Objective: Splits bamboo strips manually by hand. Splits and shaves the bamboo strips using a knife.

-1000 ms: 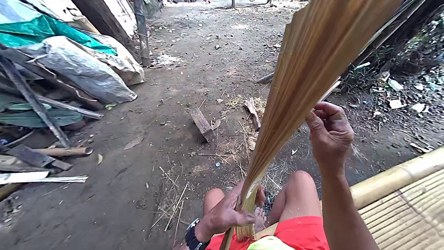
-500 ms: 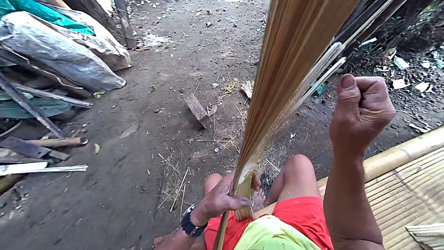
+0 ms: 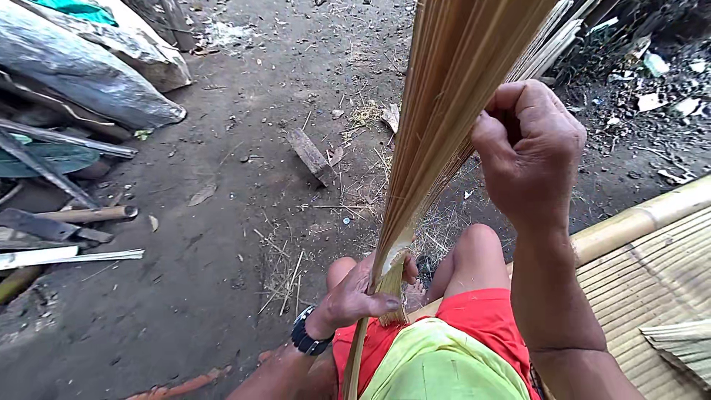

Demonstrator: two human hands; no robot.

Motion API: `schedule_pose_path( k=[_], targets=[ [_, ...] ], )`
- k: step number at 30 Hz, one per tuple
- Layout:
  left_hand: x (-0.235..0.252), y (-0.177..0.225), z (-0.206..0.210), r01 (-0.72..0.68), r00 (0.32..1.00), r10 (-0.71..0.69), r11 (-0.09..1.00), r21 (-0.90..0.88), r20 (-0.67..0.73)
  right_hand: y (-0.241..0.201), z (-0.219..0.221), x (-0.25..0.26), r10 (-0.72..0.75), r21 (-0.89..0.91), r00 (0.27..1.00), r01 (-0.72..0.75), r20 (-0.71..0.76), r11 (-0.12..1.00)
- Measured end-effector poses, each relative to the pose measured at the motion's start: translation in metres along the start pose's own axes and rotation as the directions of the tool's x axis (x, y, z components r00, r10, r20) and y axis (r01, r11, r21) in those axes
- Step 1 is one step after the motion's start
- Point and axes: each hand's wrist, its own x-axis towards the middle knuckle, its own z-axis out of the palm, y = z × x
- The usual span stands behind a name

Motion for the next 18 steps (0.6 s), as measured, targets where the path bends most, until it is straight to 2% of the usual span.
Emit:
schedule_pose_path(
  k=[2, 4, 5, 7, 10, 12, 15, 17, 18],
  targets=[
    [0.001, 0.001, 0.000, 0.003, 1.000, -0.003, 1.000, -0.007, -0.013, -0.008, -0.017, -0.006, 0.020, 0.238, 0.998, -0.033, 0.058, 0.971],
    [0.000, 0.001, 0.000, 0.002, 0.999, -0.002, 1.000, -0.010, -0.038, -0.008, -0.028, -0.014, -0.022, 0.496, 0.999, 0.001, 0.036, 0.868],
    [0.000, 0.000, 0.000, 0.005, 0.999, -0.006, 1.000, -0.011, -0.041, -0.005, -0.031, -0.018, -0.030, 0.552, 1.000, 0.021, 0.007, 0.833],
    [0.001, 0.000, -0.002, 0.012, 0.999, -0.013, 1.000, -0.017, -0.043, 0.004, -0.029, -0.027, -0.011, 0.527, 1.000, 0.014, -0.008, 0.850],
    [0.001, 0.001, -0.001, 0.007, 0.998, -0.007, 1.000, -0.004, -0.061, 0.013, -0.012, -0.044, 0.024, 0.339, 0.997, -0.049, 0.078, 0.939],
    [0.001, 0.001, 0.000, 0.005, 0.998, -0.004, 1.000, 0.008, -0.066, 0.013, 0.004, -0.052, 0.049, 0.264, 0.993, -0.076, 0.107, 0.961],
    [0.000, 0.001, 0.001, 0.009, 0.998, -0.007, 1.000, 0.025, -0.057, 0.012, 0.024, -0.054, 0.022, 0.162, 0.996, -0.036, 0.087, 0.986],
    [0.000, 0.000, -0.002, 0.004, 0.999, -0.004, 1.000, 0.008, -0.047, 0.007, 0.025, -0.051, -0.027, 0.201, 0.992, 0.002, 0.122, 0.980],
    [0.000, 0.001, -0.004, -0.001, 0.999, 0.001, 1.000, -0.007, -0.044, 0.003, 0.022, -0.050, -0.063, 0.290, 0.982, 0.010, 0.176, 0.957]
  ],
)
